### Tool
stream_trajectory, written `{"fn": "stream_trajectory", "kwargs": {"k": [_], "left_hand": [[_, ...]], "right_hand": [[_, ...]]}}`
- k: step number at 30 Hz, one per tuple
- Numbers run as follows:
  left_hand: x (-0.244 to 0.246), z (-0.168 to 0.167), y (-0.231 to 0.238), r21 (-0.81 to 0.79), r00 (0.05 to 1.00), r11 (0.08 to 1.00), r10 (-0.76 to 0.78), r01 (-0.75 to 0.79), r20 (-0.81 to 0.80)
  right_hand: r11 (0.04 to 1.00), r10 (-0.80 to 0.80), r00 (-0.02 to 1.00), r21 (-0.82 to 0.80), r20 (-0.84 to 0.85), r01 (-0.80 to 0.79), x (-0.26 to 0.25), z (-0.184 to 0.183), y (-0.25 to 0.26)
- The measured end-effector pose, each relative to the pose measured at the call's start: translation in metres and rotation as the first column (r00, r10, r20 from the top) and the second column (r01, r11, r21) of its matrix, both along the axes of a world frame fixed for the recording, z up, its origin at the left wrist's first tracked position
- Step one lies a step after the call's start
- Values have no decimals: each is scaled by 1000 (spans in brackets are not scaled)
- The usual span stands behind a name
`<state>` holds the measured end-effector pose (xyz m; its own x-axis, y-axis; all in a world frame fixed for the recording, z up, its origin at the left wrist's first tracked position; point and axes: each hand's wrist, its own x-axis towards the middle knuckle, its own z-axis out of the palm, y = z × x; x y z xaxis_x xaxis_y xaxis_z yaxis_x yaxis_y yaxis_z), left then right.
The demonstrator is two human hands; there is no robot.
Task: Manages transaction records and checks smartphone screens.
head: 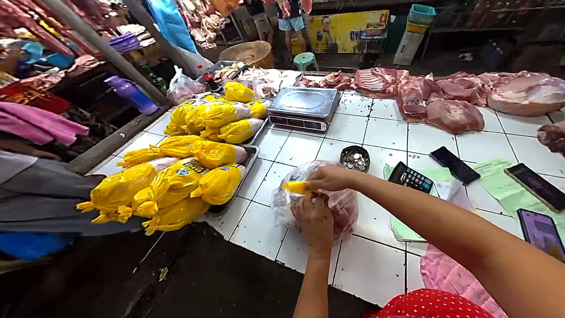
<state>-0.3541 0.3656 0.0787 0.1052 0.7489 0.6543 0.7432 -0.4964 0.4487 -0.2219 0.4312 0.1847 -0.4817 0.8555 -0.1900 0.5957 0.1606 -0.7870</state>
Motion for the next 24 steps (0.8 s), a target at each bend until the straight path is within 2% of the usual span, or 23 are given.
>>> {"fn": "stream_trajectory", "kwargs": {"k": [2, 3, 5, 6, 9, 12, 15, 18, 20, 22, 24], "left_hand": [[1, 2, 3, -8, 1000, 1000, -21, 21, -7], [2, 3, 4, -4, 1000, 1000, -27, 27, -13], [3, 2, 7, 27, 999, 999, -27, 28, -34], [2, 1, 9, 49, 999, 998, -28, 30, -44], [5, -5, 8, 78, 998, 996, -45, 49, -49], [9, -9, 4, 7, 996, 997, -80, 80, -40], [10, -8, -2, -102, 991, 991, -92, 82, -94], [15, 2, -11, -199, 974, 979, -83, 40, -209], [18, 15, -14, -263, 963, 965, -79, 8, -259], [15, 21, -10, -307, 956, 952, -100, 12, -274], [5, 24, 3, -355, 964, 931, -166, 85, -206]], "right_hand": [[975, -221, 936, -56, -275, 214, -7, -1, 1], [968, -250, 932, -59, -263, 243, -8, -1, 3], [995, -103, 995, 7, 14, 103, -4, -4, 8], [1000, -8, 987, -28, 162, 12, -5, -2, 10], [985, 168, 876, -112, 453, -131, -7, 3, 16], [977, 202, 731, -88, 652, -192, -14, 8, 9], [974, 194, 640, -67, 744, -216, -26, 10, 0], [973, 160, 696, 9, 701, -233, -17, 6, -13], [979, 72, 790, 110, 609, -173, -8, -2, -21], [950, -42, 910, 298, 412, -91, 7, -19, -32], [863, -149, 975, 504, 165, 46, 29, -35, -61]]}}
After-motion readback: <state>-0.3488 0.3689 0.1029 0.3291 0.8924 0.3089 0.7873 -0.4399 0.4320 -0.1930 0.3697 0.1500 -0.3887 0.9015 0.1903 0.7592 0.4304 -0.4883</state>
